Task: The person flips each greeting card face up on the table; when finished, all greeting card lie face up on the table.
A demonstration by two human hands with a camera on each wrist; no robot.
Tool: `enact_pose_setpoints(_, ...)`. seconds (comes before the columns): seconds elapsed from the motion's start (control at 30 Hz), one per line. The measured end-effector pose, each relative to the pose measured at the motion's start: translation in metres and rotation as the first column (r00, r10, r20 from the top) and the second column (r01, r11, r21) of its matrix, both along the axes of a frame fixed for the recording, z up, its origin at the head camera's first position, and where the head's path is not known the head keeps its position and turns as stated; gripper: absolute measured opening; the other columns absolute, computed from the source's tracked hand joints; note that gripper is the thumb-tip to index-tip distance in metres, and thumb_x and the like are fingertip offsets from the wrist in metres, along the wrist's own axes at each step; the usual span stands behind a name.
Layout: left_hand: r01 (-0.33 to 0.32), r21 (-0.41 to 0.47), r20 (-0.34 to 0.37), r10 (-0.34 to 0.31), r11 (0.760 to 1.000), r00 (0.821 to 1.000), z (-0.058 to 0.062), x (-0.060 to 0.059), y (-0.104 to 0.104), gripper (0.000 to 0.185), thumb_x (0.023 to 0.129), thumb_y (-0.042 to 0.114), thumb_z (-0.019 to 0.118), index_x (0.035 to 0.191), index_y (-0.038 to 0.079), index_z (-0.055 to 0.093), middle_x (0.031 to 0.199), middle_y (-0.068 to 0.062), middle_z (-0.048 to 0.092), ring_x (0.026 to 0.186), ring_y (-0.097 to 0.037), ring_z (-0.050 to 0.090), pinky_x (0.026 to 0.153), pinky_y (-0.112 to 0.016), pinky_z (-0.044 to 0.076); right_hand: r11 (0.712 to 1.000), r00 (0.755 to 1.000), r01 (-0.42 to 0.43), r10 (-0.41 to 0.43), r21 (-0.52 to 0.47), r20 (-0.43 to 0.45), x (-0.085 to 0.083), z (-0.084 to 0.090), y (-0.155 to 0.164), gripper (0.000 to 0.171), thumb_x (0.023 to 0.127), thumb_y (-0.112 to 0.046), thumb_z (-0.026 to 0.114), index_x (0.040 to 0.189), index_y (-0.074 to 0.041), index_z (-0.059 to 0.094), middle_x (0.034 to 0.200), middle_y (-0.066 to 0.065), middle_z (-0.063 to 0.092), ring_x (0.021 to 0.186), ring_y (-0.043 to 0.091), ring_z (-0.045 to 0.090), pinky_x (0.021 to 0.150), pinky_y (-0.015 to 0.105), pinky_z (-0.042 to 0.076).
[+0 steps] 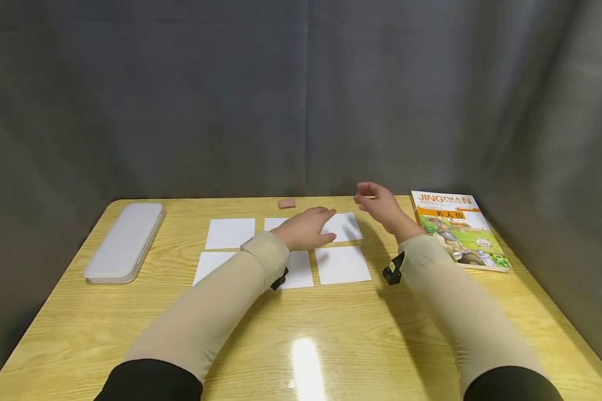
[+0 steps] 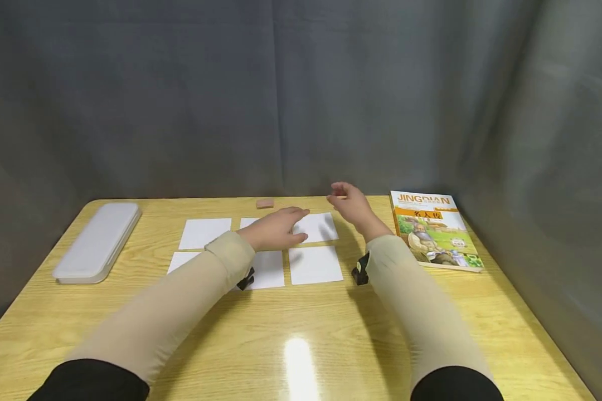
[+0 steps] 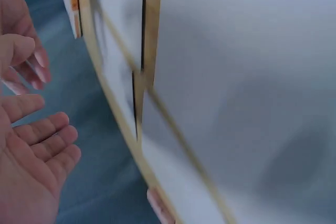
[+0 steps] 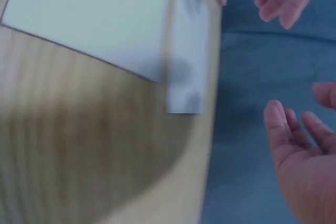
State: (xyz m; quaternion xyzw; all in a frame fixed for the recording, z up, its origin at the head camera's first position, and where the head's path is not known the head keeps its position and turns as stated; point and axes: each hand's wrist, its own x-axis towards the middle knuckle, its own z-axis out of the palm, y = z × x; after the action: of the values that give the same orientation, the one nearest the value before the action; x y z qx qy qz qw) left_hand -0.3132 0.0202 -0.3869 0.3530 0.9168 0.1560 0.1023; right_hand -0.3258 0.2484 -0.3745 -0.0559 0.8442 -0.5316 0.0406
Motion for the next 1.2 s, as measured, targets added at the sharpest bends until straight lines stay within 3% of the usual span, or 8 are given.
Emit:
enact_pose_setpoints(0.13, -0.002, -0.036, 0.008, 0.002, 0.999, 1.0, -0.008, 0.004, 0.014, 0.067, 0.107, 0.038, 0.054, 0.161, 0.004, 0.033, 0.163, -0.016, 0.036, 0.151, -0.03, 0.032, 0.121, -0.041, 0.028, 0.999, 0.992, 0.041, -0.042, 0.005, 0.119, -0.009, -0.016, -0.005, 0.055, 0.106, -0.01, 0.051, 0.155, 0.007, 0.033, 0.144, 0.03, 0.045, 0.131, 0.044, 0.052, 0.11, 0.048, 0.044)
enact_pose_setpoints(0.27, -0.018, -0.091, -0.013, 0.017, 0.996, 1.0, -0.014, 0.008, 0.025, 0.064, 0.107, 0.038, 0.051, 0.158, 0.002, 0.038, 0.162, -0.016, 0.038, 0.15, -0.03, 0.034, 0.121, -0.04, 0.029, 0.979, 0.985, 0.053, -0.084, 0.195, 0.151, -0.014, -0.025, -0.004, 0.056, 0.104, -0.013, 0.053, 0.154, 0.006, 0.036, 0.14, 0.029, 0.054, 0.122, 0.04, 0.061, 0.104, 0.045, 0.049)
enact_pose_setpoints(0.47, -0.042, -0.177, -0.02, 0.039, 0.983, 0.999, -0.024, 0.01, 0.032, 0.043, 0.106, 0.036, 0.054, 0.124, 0.001, 0.07, 0.133, -0.012, 0.064, 0.123, -0.026, 0.061, 0.106, -0.037, 0.047, 0.924, 0.98, 0.035, -0.108, 0.382, 0.17, -0.014, -0.027, 0.003, 0.04, 0.1, -0.011, 0.058, 0.132, 0.012, 0.059, 0.097, 0.013, 0.073, 0.091, 0.023, 0.064, 0.085, 0.032, 0.051)
enact_pose_setpoints(0.6, -0.052, -0.186, -0.022, 0.049, 0.981, 0.999, -0.026, 0.011, 0.035, 0.036, 0.105, 0.037, 0.058, 0.106, 0.004, 0.073, 0.12, -0.01, 0.067, 0.111, -0.024, 0.064, 0.099, -0.037, 0.051, 0.937, 0.977, 0.028, -0.1, 0.349, 0.188, -0.016, -0.026, 0.005, 0.018, 0.095, -0.006, 0.059, 0.098, 0.008, 0.07, 0.069, 0.0, 0.064, 0.069, 0.013, 0.056, 0.068, 0.025, 0.047)
enact_pose_setpoints(0.7, -0.053, -0.18, -0.019, 0.05, 0.982, 0.999, -0.028, 0.01, 0.038, 0.035, 0.104, 0.038, 0.059, 0.103, 0.005, 0.072, 0.118, -0.009, 0.068, 0.11, -0.023, 0.064, 0.098, -0.037, 0.051, 0.957, 0.965, 0.043, -0.114, 0.288, 0.234, -0.017, -0.027, 0.007, 0.014, 0.094, -0.004, 0.058, 0.083, 0.003, 0.065, 0.063, -0.002, 0.056, 0.061, 0.011, 0.05, 0.061, 0.023, 0.043)
enact_pose_setpoints(0.93, -0.05, -0.217, -0.04, 0.042, 0.975, 0.998, -0.032, 0.011, 0.041, 0.035, 0.102, 0.037, 0.061, 0.112, 0.005, 0.072, 0.121, -0.007, 0.067, 0.112, -0.023, 0.064, 0.098, -0.036, 0.052, 0.983, 0.922, 0.132, -0.168, 0.125, 0.348, -0.018, -0.035, 0.011, 0.014, 0.101, -0.009, 0.06, 0.105, 0.005, 0.064, 0.084, 0.006, 0.056, 0.072, 0.013, 0.054, 0.068, 0.021, 0.051)
enact_pose_setpoints(1.1, -0.032, -0.169, -0.047, 0.024, 0.985, 0.999, -0.03, 0.012, 0.034, 0.034, 0.103, 0.031, 0.059, 0.116, 0.002, 0.07, 0.121, -0.01, 0.067, 0.113, -0.025, 0.064, 0.1, -0.037, 0.05, 0.996, 0.936, 0.075, -0.089, 0.053, 0.341, -0.014, -0.036, 0.014, 0.013, 0.102, -0.007, 0.058, 0.104, 0.006, 0.061, 0.086, 0.008, 0.054, 0.076, 0.015, 0.053, 0.071, 0.023, 0.051)
enact_pose_setpoints(1.2, -0.103, -0.062, -0.068, 0.098, 0.993, 0.993, -0.029, 0.008, 0.024, 0.035, 0.104, 0.023, 0.056, 0.124, -0.003, 0.067, 0.125, -0.016, 0.065, 0.115, -0.027, 0.062, 0.102, -0.038, 0.049, 0.999, 0.943, 0.046, -0.039, -0.014, 0.332, -0.012, -0.036, 0.015, 0.013, 0.106, -0.006, 0.052, 0.108, 0.006, 0.057, 0.088, 0.006, 0.053, 0.079, 0.015, 0.052, 0.074, 0.023, 0.051)
